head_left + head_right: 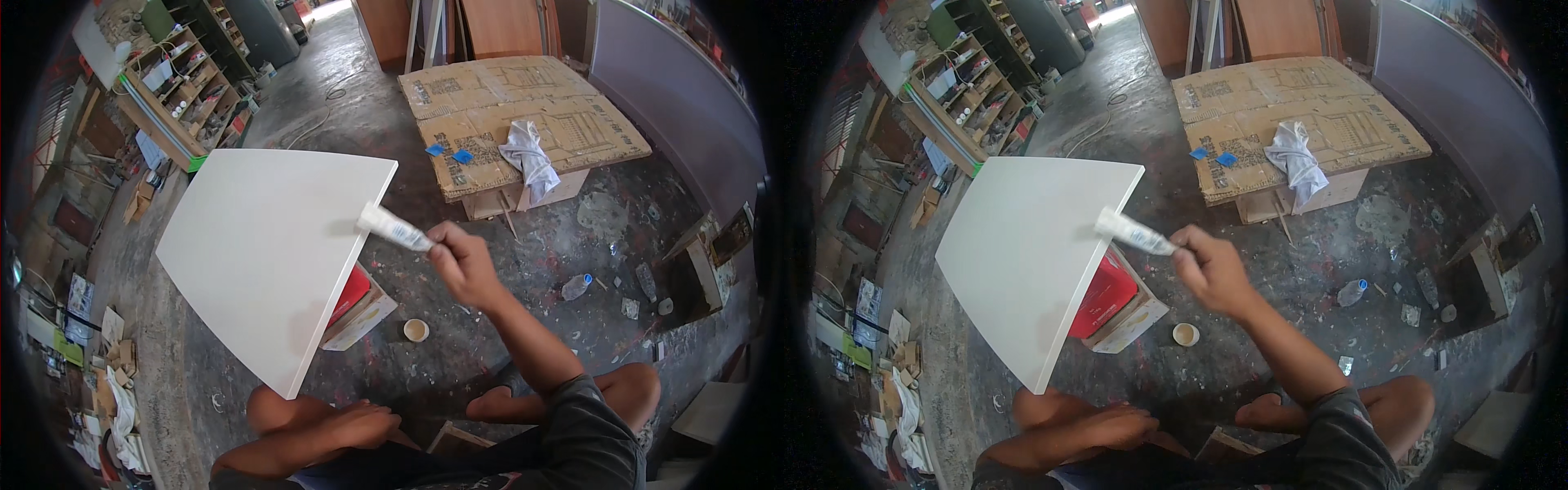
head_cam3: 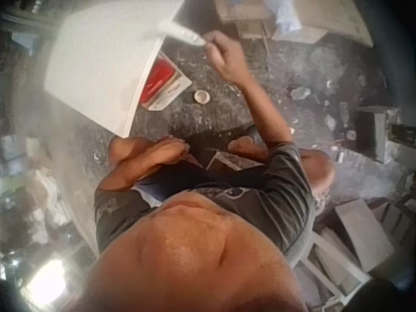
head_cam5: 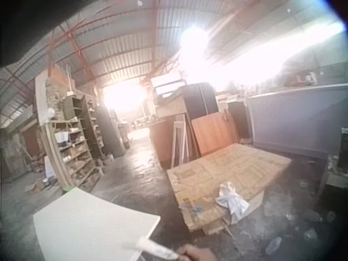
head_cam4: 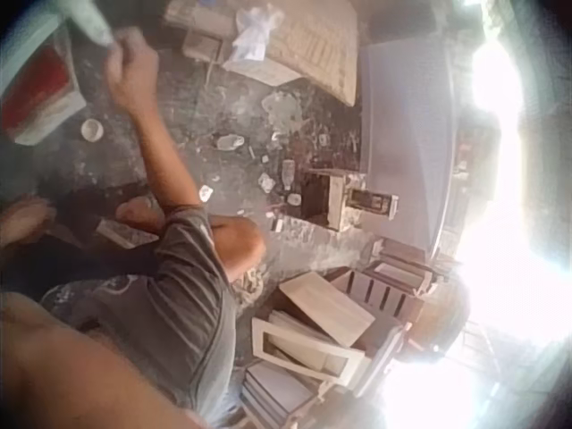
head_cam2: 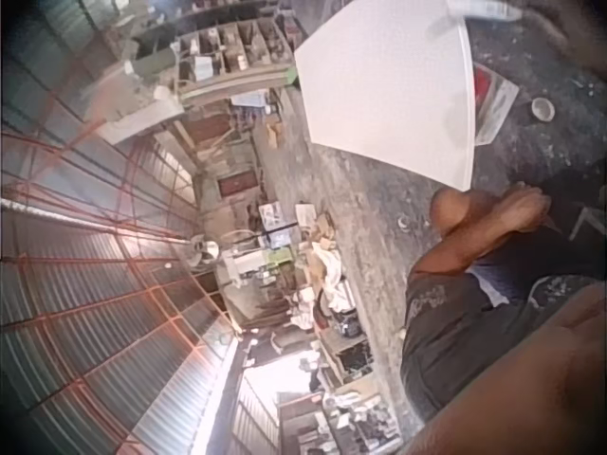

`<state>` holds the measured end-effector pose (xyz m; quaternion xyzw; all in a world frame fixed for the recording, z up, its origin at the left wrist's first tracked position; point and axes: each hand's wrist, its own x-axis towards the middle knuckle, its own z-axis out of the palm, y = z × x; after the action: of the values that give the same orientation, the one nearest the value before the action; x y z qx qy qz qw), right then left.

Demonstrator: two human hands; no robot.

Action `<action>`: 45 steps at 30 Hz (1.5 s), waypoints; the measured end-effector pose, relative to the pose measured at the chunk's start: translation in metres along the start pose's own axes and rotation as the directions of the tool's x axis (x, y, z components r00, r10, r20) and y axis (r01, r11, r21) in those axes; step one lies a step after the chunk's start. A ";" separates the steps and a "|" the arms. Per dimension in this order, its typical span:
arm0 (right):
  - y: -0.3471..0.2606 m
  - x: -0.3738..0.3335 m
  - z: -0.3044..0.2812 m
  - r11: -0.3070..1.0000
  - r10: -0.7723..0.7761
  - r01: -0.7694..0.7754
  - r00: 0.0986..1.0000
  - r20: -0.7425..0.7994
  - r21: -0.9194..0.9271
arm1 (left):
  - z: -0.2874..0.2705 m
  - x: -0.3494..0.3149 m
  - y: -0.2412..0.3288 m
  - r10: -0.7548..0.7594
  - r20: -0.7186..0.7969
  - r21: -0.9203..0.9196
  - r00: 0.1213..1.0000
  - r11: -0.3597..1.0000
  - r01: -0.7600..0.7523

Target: The person applies a white substance to the edges of a rectangular wooden panel using a brush, dipping the brush into a small container and steadying the panel by hand.

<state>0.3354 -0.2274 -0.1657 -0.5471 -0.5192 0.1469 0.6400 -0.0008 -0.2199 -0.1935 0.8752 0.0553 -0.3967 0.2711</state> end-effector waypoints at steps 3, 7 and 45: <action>0.003 -0.006 0.013 0.999 -0.032 0.032 0.999 0.002 -0.040 | -0.002 -0.001 0.003 -0.037 0.013 -0.055 0.999 0.998 0.037; 0.024 0.010 0.008 0.995 0.061 -0.070 0.990 -0.124 -0.074 | 0.005 -0.001 -0.005 -0.028 -0.020 -0.141 0.999 0.990 0.025; 0.019 0.019 0.014 0.673 0.302 -0.463 0.884 0.357 0.576 | 0.006 0.002 -0.006 -0.047 -0.027 -0.115 0.999 0.992 0.044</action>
<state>0.3387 -0.1985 -0.1745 -0.3680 -0.3796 0.5109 0.6778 -0.0055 -0.2184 -0.2011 0.8627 0.1018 -0.3859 0.3107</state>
